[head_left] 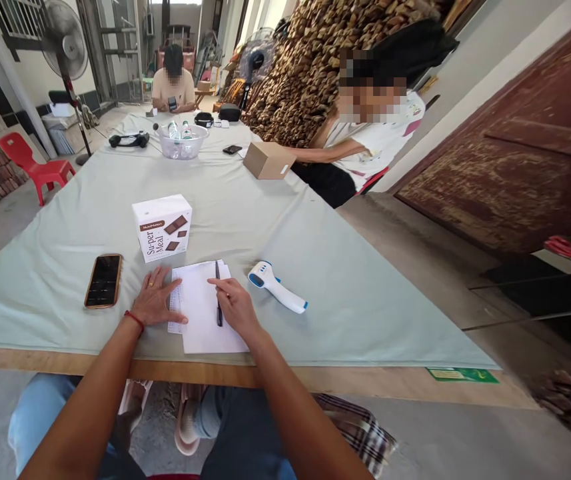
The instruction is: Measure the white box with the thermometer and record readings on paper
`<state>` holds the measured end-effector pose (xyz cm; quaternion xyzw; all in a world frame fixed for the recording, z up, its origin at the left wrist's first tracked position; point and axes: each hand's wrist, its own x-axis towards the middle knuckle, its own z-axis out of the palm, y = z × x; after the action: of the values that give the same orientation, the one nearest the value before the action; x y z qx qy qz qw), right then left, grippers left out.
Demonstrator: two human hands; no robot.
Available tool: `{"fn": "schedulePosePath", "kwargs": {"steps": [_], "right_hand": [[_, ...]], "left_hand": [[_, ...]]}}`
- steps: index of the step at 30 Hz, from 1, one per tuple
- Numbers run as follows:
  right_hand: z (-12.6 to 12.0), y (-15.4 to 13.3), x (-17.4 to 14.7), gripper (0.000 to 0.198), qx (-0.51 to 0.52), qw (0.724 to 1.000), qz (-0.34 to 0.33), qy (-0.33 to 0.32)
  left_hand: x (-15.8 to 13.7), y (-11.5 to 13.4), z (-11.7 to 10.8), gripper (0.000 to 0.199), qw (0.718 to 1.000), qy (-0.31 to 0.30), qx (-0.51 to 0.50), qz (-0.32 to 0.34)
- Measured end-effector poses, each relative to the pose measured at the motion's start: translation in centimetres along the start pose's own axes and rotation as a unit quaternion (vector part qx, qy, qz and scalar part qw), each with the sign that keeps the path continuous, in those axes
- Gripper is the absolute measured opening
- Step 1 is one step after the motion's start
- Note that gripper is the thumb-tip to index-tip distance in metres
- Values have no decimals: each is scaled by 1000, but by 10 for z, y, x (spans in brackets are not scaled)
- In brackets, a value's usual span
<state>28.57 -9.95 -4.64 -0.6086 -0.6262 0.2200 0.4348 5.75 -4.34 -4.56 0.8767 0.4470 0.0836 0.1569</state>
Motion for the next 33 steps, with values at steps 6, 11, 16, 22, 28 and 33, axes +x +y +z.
{"fn": "schedulePosePath", "kwargs": {"steps": [6,11,16,22,28,33], "right_hand": [[14,-19,1,37,287,957,11,32],[29,-32,-6,37,317,946,36,61],[35,-29,-12,29,264,957,87,83],[36,-24,-12,20,268,956,101,62],[40,-22,-15,14,199,973,105,51],[42,-22,-16,15,207,970,90,84]], "left_hand": [[-1,0,8,103,999,44,0,-3],[-2,5,11,95,999,42,11,-9],[-1,10,11,77,999,39,20,-6],[2,17,11,81,999,32,25,-13],[-3,20,15,74,998,61,2,2],[-5,17,18,60,996,92,6,-2]]}}
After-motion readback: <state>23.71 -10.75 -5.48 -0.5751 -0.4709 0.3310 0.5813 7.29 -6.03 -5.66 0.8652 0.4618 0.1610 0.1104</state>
